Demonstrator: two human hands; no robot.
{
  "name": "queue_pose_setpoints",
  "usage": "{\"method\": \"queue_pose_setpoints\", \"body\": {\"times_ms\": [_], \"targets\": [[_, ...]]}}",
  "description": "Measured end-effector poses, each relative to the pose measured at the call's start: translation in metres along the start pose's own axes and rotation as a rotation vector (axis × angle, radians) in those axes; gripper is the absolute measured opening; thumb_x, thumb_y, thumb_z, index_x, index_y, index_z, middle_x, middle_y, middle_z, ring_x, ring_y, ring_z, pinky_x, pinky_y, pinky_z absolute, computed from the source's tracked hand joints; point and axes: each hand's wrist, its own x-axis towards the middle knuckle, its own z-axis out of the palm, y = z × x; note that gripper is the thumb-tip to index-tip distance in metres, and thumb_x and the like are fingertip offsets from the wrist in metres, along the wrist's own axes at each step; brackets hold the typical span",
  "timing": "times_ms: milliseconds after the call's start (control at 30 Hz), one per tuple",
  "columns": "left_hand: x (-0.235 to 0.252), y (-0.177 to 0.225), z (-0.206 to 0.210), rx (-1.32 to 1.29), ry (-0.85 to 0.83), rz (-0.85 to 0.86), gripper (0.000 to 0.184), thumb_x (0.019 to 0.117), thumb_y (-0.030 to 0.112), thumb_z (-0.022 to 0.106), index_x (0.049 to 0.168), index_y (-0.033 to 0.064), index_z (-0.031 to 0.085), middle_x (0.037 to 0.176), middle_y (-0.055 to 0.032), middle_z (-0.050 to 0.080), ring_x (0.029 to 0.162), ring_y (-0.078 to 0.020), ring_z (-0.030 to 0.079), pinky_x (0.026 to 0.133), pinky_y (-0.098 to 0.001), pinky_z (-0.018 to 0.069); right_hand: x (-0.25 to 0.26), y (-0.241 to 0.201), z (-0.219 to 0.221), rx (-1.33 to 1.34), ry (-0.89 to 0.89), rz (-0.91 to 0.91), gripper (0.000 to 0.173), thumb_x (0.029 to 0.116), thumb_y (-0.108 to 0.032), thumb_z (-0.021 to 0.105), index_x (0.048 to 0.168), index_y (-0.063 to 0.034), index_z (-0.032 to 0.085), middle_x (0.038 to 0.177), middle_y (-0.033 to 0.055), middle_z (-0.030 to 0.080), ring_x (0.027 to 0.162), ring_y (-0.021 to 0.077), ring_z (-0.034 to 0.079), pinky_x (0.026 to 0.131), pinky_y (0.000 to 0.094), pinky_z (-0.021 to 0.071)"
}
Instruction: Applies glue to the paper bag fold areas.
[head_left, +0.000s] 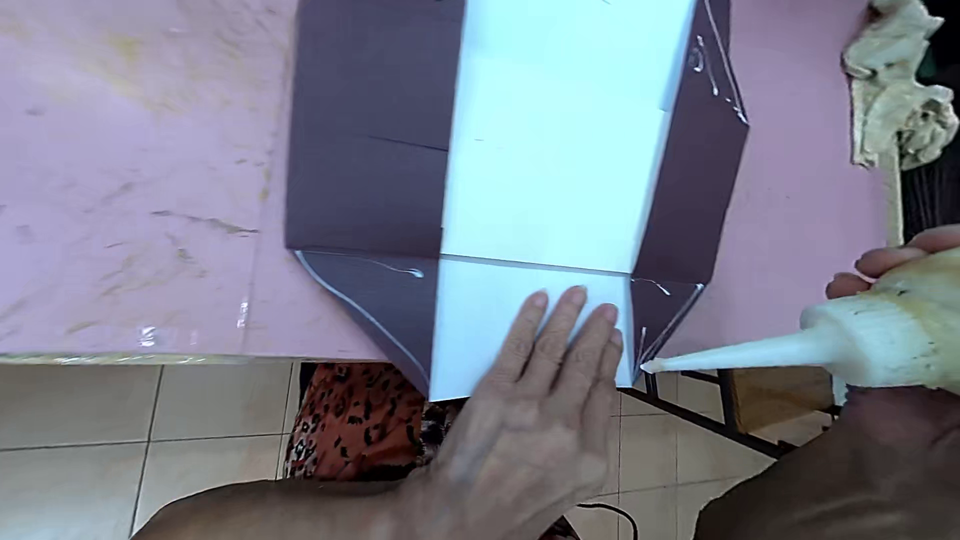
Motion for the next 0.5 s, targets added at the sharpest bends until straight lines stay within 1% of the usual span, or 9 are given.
{"method": "queue_pose_setpoints", "body": {"times_ms": [67,100,167,233,400,500], "targets": [[0.0,-0.001,0.0,-0.003,0.007,0.002,0.037,0.0986,-0.004,0.045,0.13,-0.0028,0.066,0.136,-0.0157,0.066,0.133,-0.0347,0.058,0.112,-0.0511,0.0413,-0.015,0.001,-0.016,-0.068,0.07,-0.008,0.062,0.0743,-0.029,0.086,0.125,-0.0085,0.059,0.108,0.0102,0.072,0.096,0.0243,0.073,0.082,0.0393,0.0633],[0.0,-0.002,-0.001,-0.005,0.005,0.006,0.038,0.0983,-0.004,0.045,0.13,-0.0032,0.065,0.136,-0.0161,0.066,0.133,-0.0351,0.058,0.112,-0.0511,0.0408,-0.022,0.002,-0.02,-0.098,0.117,-0.022,0.065,0.0715,-0.028,0.088,0.125,-0.0083,0.056,0.106,0.0109,0.071,0.094,0.0254,0.073,0.079,0.0408,0.0638],[-0.001,-0.003,-0.002,-0.014,0.0,0.006,0.038,0.0984,-0.004,0.045,0.131,-0.0034,0.065,0.137,-0.0163,0.065,0.134,-0.0349,0.057,0.113,-0.051,0.0394,-0.033,0.006,-0.022,-0.128,0.188,-0.026,0.075,0.0652,-0.026,0.091,0.127,-0.0083,0.052,0.106,0.0115,0.071,0.093,0.0268,0.073,0.078,0.0427,0.0641],[-0.001,-0.003,-0.003,-0.02,-0.002,-0.003,0.039,0.0986,-0.004,0.045,0.131,-0.0028,0.065,0.138,-0.0156,0.065,0.135,-0.0342,0.056,0.114,-0.0505,0.0384,-0.039,0.009,-0.021,-0.137,0.209,-0.045,0.079,0.0623,-0.024,0.092,0.127,-0.0076,0.051,0.106,0.0128,0.071,0.092,0.0283,0.073,0.077,0.0442,0.0645],[0.0,-0.004,-0.006,-0.037,-0.02,-0.005,0.039,0.0978,-0.004,0.045,0.132,-0.003,0.065,0.137,-0.0156,0.065,0.134,-0.0344,0.057,0.114,-0.0498,0.0385,-0.044,0.012,-0.017,-0.16,0.228,-0.051,0.086,0.0589,-0.027,0.096,0.127,-0.0077,0.048,0.104,0.0127,0.071,0.09,0.0284,0.074,0.075,0.0438,0.0652],[0.001,-0.005,-0.01,-0.057,0.005,0.003,0.037,0.0996,-0.002,0.044,0.13,-0.0039,0.066,0.135,-0.0171,0.066,0.132,-0.0342,0.058,0.114,-0.0463,0.0396,-0.045,0.013,-0.014,-0.155,0.216,-0.065,0.085,0.0604,-0.027,0.096,0.127,-0.0073,0.047,0.105,0.0126,0.07,0.089,0.0281,0.073,0.074,0.0435,0.0648]]}}
